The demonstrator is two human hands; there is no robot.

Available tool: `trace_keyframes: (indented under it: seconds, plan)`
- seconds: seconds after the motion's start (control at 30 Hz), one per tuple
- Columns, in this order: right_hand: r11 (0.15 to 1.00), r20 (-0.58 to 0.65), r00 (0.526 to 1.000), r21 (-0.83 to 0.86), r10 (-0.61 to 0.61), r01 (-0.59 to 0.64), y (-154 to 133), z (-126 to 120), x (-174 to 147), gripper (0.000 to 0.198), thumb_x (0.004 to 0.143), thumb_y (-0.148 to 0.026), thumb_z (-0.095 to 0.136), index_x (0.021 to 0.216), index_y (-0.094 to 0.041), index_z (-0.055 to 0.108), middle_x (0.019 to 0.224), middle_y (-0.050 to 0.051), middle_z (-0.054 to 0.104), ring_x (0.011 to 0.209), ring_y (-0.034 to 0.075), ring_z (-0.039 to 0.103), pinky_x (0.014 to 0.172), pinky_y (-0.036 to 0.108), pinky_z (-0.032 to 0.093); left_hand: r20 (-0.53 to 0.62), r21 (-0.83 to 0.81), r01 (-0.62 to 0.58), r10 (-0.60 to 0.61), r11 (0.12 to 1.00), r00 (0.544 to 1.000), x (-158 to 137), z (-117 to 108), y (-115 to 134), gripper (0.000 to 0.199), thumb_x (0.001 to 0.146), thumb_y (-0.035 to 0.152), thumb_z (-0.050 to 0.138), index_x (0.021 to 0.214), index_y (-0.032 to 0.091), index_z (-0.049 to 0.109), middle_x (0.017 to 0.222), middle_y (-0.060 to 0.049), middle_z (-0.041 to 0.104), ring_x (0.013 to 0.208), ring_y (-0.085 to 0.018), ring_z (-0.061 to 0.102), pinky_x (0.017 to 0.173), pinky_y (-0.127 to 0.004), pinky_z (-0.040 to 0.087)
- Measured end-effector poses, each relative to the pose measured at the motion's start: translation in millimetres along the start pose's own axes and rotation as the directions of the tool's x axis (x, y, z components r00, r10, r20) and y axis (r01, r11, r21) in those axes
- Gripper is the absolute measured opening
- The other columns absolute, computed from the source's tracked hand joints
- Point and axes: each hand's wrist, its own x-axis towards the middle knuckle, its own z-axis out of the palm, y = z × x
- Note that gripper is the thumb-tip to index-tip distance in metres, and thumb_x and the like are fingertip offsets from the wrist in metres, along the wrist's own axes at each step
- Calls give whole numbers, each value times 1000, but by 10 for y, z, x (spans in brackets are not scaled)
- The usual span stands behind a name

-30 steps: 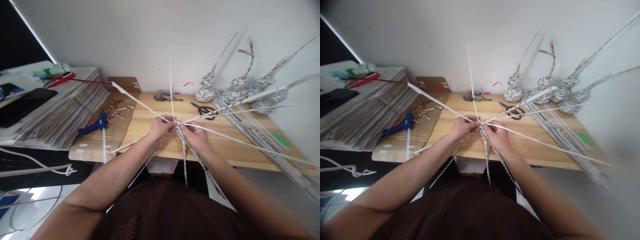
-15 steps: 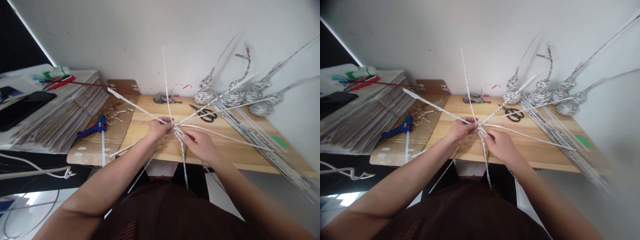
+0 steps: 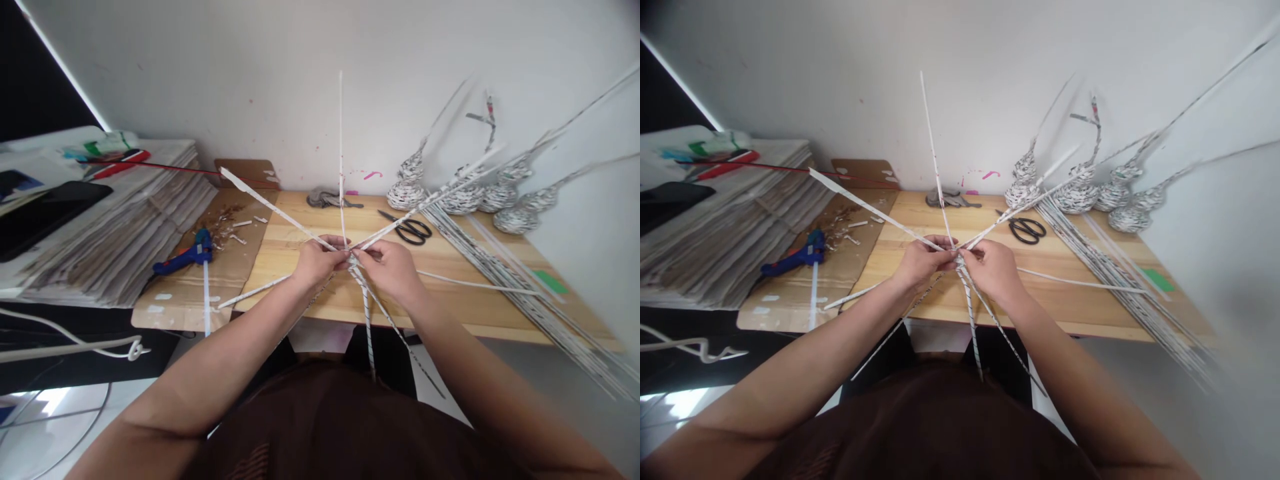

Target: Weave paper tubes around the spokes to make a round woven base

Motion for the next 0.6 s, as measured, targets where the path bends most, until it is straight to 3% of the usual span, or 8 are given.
trace_keyframes:
  seconds: [0.2,0.4,0.6]
  plan:
    - [945,-27,997,323,71,-58,35,-14,53,20,78,-32,68,91,-16,70,88,7,75,83,21,70,79,33,54,-9,-26,36,-36,999,999,-24,-17,3,21,62,3,77,80,10,69,68,-1,66,59,-9,63,58,-21,55]
    - [946,-130,989,322,77,-32,24,37,55,18,76,-30,67,90,-18,62,85,5,71,79,19,69,76,33,54,7,-26,82,-82,996,997,-36,2,32,14,63,2,77,73,9,69,66,-2,67,59,-10,63,62,-24,56]
    - [825,21,975,530,219,-197,84,50,104,21,77,-38,66,84,-20,58,72,2,68,69,19,68,72,36,56,75,-11,93,-92,996,993,-21,-17,2,14,63,6,81,73,9,71,72,-5,70,65,-12,66,65,-23,56]
